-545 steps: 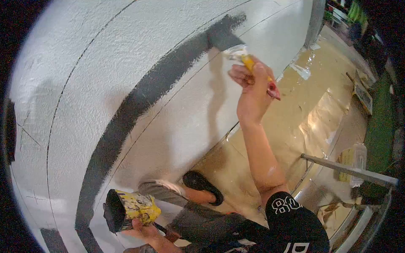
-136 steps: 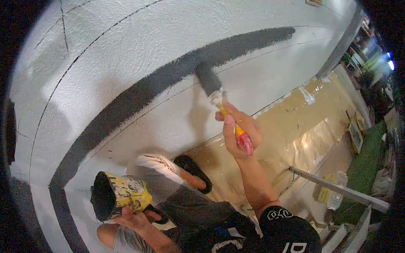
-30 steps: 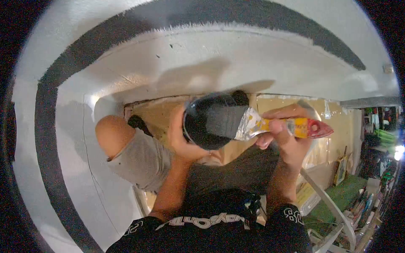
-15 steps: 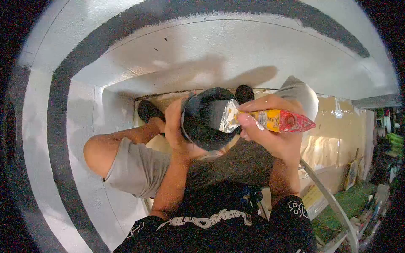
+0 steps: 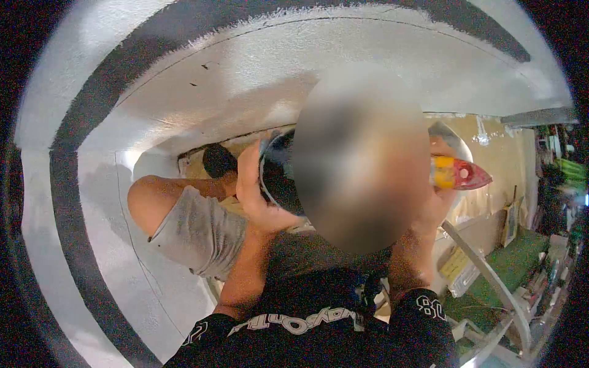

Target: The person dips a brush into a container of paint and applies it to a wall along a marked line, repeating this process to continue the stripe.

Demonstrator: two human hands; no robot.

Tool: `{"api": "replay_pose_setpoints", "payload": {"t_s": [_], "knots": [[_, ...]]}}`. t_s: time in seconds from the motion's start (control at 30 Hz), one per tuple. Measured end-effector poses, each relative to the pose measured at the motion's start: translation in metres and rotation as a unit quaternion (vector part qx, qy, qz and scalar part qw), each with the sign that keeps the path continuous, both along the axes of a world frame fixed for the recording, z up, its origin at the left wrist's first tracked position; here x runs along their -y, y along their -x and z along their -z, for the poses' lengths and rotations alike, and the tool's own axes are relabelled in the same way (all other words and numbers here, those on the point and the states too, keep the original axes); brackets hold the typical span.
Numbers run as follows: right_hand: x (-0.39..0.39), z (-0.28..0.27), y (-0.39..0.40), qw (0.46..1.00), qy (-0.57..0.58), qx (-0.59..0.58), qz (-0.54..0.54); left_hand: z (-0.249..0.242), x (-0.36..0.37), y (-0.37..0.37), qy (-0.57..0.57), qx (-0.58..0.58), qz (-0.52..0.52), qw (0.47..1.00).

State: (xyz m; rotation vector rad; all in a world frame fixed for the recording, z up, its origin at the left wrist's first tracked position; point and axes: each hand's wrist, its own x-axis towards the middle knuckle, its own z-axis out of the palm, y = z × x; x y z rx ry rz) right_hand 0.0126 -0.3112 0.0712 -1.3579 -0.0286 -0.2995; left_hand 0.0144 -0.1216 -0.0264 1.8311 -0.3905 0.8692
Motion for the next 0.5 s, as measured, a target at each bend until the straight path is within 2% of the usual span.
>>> {"api": "replay_pose_setpoints", "payload": {"t_s": [0.07,0.13,0.2,0.27,0.3,0.37,0.4,0.43,0.47,0.5], "knots": [[0.003,0.009,-0.01,0.999,-0.034,0.006,0.0,0.003,-0.001,-0.005,0.019,-0.037,-0.004,0.999],[0.006,0.02,-0.015,0.993,-0.105,-0.039,0.027,0.003,-0.003,-0.008,0.048,-0.134,0.023,0.99],[0.007,0.021,-0.013,0.988,-0.132,-0.056,0.053,-0.002,-0.001,-0.008,0.048,-0.145,0.036,0.988],[0.017,0.024,-0.01,0.998,-0.057,-0.02,-0.031,-0.008,-0.004,-0.009,0.047,-0.16,0.048,0.985],[0.019,0.023,-0.009,0.998,-0.058,-0.021,-0.03,-0.012,-0.009,-0.009,0.037,-0.189,0.084,0.978],[0.024,0.011,-0.009,0.991,0.082,0.067,-0.086,-0.018,-0.014,-0.012,0.027,-0.218,0.121,0.968],[0.031,0.001,-0.016,0.991,0.081,0.068,-0.086,-0.021,-0.014,-0.011,0.04,-0.224,0.146,0.963],[0.042,-0.009,-0.031,0.959,0.169,0.129,-0.189,-0.024,-0.015,-0.012,0.054,-0.23,0.171,0.956],[0.048,-0.018,-0.039,0.905,0.252,0.187,-0.288,-0.029,-0.018,-0.014,0.053,-0.231,0.172,0.956],[0.047,-0.024,-0.039,0.882,0.338,0.215,-0.25,-0.033,-0.022,-0.017,0.019,-0.213,0.179,0.96]]}}
